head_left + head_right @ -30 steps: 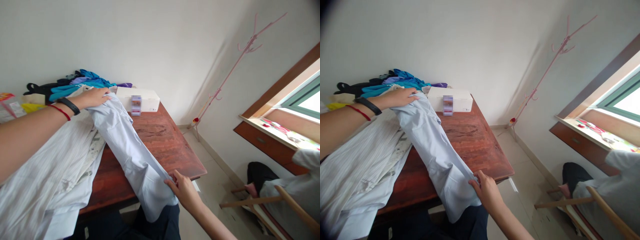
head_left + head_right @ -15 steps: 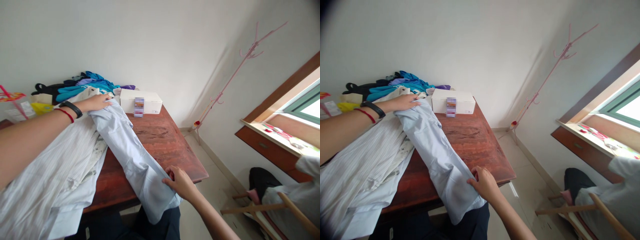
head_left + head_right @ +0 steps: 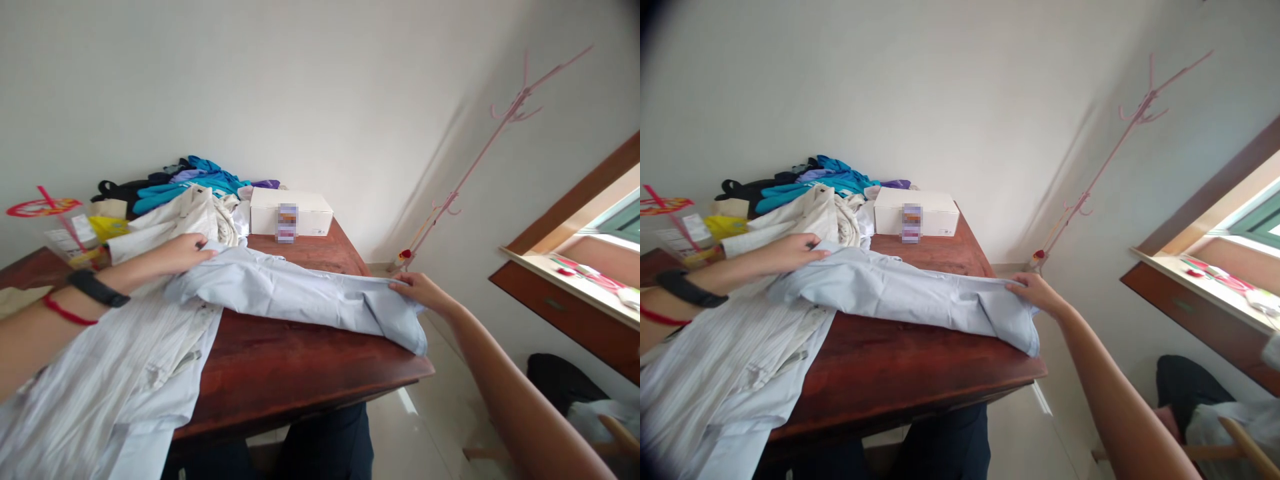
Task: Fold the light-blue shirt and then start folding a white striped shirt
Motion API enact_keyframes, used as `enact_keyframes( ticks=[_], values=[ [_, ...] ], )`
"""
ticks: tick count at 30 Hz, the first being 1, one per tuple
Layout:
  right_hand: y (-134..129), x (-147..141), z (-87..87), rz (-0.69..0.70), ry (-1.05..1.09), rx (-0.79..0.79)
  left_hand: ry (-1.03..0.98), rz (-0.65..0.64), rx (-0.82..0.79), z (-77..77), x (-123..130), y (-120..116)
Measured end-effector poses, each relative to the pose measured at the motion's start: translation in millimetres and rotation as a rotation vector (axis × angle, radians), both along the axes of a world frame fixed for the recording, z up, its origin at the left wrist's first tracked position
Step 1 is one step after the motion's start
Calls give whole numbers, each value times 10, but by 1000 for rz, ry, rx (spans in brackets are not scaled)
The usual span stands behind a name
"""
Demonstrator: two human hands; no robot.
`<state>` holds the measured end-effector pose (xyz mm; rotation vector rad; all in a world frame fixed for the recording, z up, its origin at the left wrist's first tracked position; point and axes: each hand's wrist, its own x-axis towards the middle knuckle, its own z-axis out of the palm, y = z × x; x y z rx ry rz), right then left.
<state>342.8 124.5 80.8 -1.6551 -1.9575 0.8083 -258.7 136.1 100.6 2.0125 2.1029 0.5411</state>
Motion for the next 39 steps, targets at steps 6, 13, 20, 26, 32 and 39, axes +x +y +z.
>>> enact_keyframes(
  ticks=[6, 13, 20, 26, 32, 39],
  values=[
    [497, -480, -281, 0, -377, 189, 203, 121, -163, -123, 116, -682],
    [-45, -1078, -809, -71, -477, 459, 381, -27, 181, 256, 944, -1126],
    [-266, -462, -917, -419, -399, 315, 252, -731, 176, -540, 1834, -1044],
    [-213, -91, -908, -401, -278, 131, 390, -673, 252, -1064, 1875, -998],
    [-86, -7, -879, -382, -73, 153, 479, -697, 235, -1160, 1837, -1017],
    [-222, -58, -880, -402, -141, 191, 398, -689, 111, -1077, 1806, -1098]
  ],
)
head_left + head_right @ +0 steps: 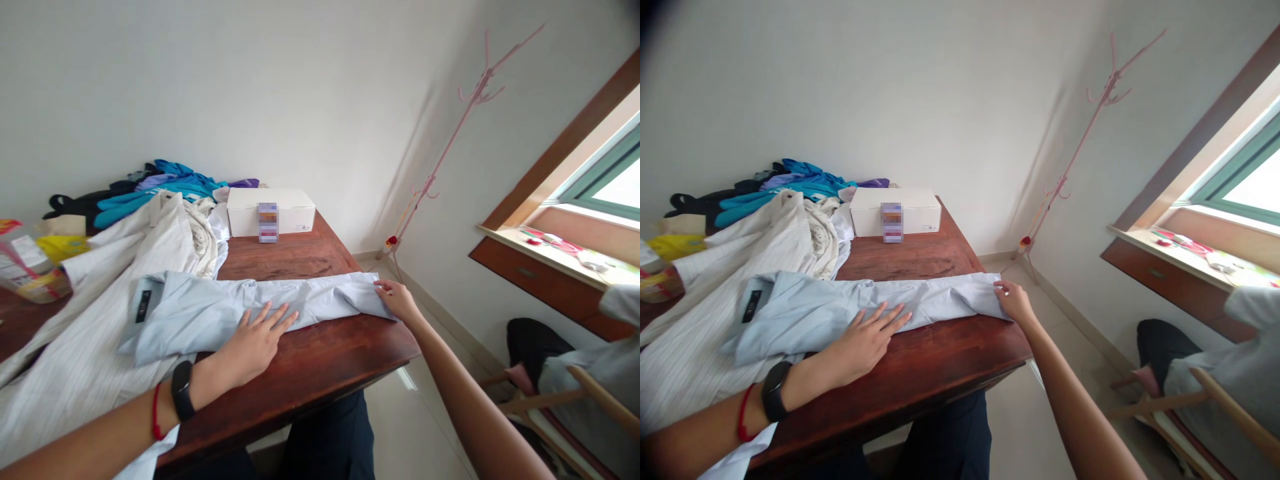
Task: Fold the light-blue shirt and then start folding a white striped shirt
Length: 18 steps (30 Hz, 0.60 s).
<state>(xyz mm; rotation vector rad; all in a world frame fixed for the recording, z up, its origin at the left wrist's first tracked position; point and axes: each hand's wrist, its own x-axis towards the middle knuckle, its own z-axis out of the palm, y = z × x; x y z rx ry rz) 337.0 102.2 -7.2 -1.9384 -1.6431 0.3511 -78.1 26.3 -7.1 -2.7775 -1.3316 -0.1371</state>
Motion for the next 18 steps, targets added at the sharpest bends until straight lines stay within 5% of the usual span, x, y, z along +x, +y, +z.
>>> enact_keyframes(
  ticks=[8, 12, 18],
  values=[
    [-157, -144, 131, -90, -267, -105, -193, -36, -9, 490, 653, 281],
    [-202, -170, 175, -62, -244, -171, -177, -76, 4, 471, 935, 350],
    [-325, -153, 192, -64, -232, -177, -122, -137, -34, 347, 978, 312]
  ],
)
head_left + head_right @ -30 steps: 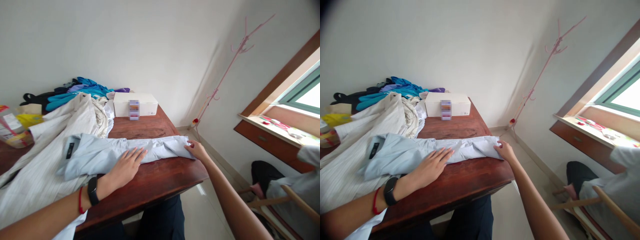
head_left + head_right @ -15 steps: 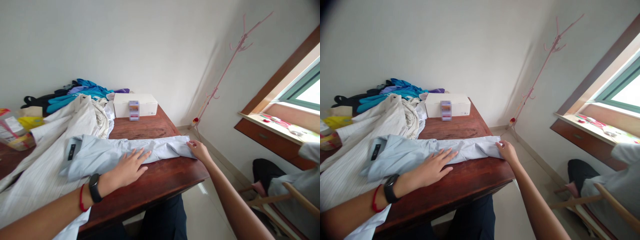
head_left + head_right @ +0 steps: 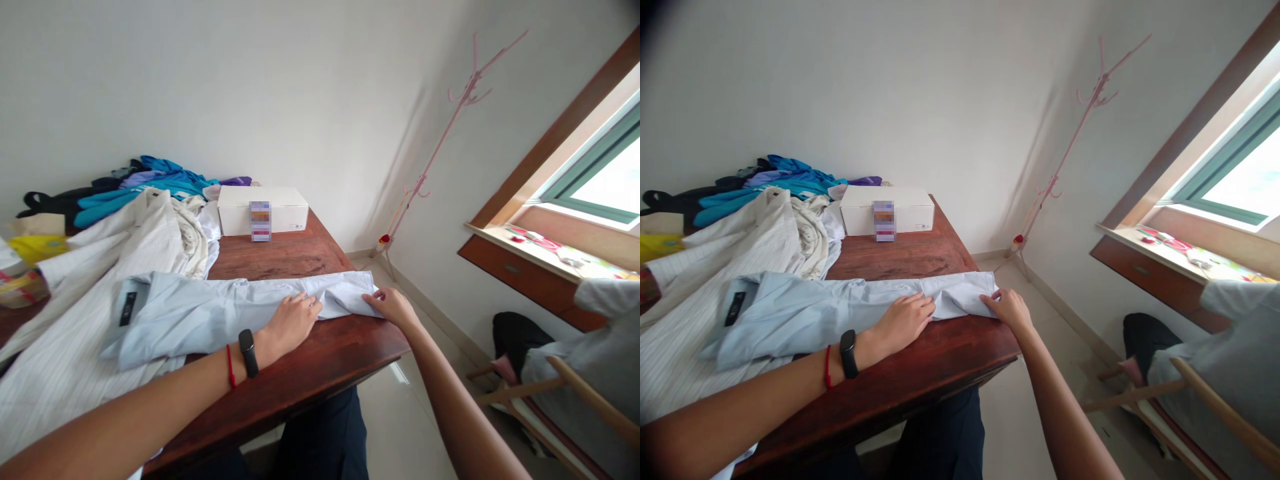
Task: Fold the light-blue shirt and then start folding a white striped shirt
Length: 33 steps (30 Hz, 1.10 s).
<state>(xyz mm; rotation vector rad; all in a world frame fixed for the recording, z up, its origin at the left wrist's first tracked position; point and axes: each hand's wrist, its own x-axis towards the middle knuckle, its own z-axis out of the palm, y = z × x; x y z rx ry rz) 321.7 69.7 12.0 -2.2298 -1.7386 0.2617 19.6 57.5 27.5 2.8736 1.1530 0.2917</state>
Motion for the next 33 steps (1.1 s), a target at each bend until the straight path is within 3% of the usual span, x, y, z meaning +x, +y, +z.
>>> enact_keyframes(
  ticks=[9, 13, 17, 20, 25, 29, 33],
  values=[
    [-52, 64, -45, 127, 123, 135, -180, -46, -267, -35, -85, 17],
    [-121, 101, -13, 77, 458, 253, -113, -2, -256, -121, -92, -33],
    [-255, 141, 24, 73, 878, 256, -117, 26, -276, -149, -123, -5],
    [-337, 180, -22, 46, 950, 253, -71, 14, -260, -143, -194, 35],
    [-339, 345, -140, 54, 739, 94, 51, 19, -371, -9, -342, 82],
    [-136, 341, -48, -2, 277, 135, 43, -34, -449, 123, -328, 222],
    [247, 57, 82, 106, 6, 172, -66, 14, -350, 27, -149, 376]
  ],
)
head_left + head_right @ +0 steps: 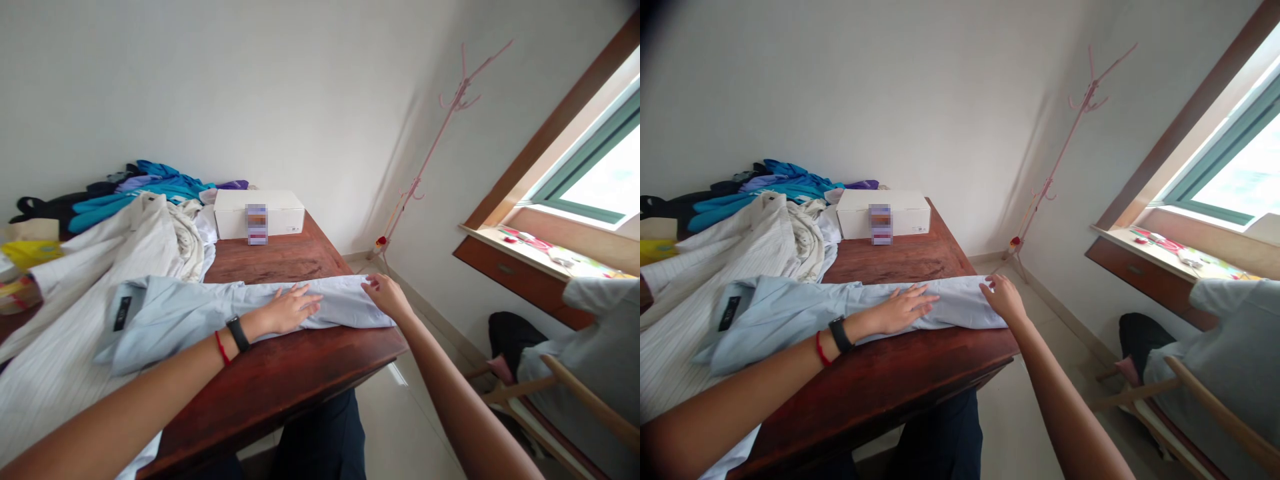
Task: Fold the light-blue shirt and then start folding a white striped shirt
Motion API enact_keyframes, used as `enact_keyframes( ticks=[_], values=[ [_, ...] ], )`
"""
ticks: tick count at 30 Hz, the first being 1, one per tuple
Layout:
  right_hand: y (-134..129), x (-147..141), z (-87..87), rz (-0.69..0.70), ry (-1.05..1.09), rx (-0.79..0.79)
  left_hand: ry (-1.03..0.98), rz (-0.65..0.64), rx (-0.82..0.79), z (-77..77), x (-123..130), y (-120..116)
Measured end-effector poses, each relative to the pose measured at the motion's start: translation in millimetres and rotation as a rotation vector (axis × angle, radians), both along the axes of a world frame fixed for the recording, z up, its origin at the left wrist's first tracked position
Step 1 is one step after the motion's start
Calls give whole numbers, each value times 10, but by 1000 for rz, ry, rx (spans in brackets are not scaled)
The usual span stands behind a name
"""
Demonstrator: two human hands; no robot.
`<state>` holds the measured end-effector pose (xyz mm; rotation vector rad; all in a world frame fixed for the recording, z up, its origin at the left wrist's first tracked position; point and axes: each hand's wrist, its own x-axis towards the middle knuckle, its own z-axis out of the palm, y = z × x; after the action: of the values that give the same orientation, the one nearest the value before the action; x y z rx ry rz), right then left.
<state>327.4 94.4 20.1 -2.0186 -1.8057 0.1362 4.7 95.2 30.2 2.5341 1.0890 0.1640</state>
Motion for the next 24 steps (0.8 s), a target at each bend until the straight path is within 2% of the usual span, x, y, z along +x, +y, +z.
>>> enact_keyframes(
  ticks=[4, 7, 11, 16, 18, 21, 24],
  values=[
    [370, -258, -20, 101, -56, -107, 2, 7, 94, -211, 144, -6],
    [523, -267, -66, 153, -38, -178, 11, -10, 129, -281, 138, -86],
    [588, -136, -47, 219, 3, -206, -24, -27, 147, -219, 61, -126],
    [658, -40, 13, 217, 68, -115, -62, 174, 201, -117, -36, 31],
    [693, -54, -9, 181, 72, -84, -44, 202, 258, -125, -75, 88],
    [708, -129, -99, 111, 45, -67, -19, 129, 392, -163, -109, 97],
    [663, -215, -199, 75, 4, -68, -56, -50, 421, -179, -102, 41]
  ],
)
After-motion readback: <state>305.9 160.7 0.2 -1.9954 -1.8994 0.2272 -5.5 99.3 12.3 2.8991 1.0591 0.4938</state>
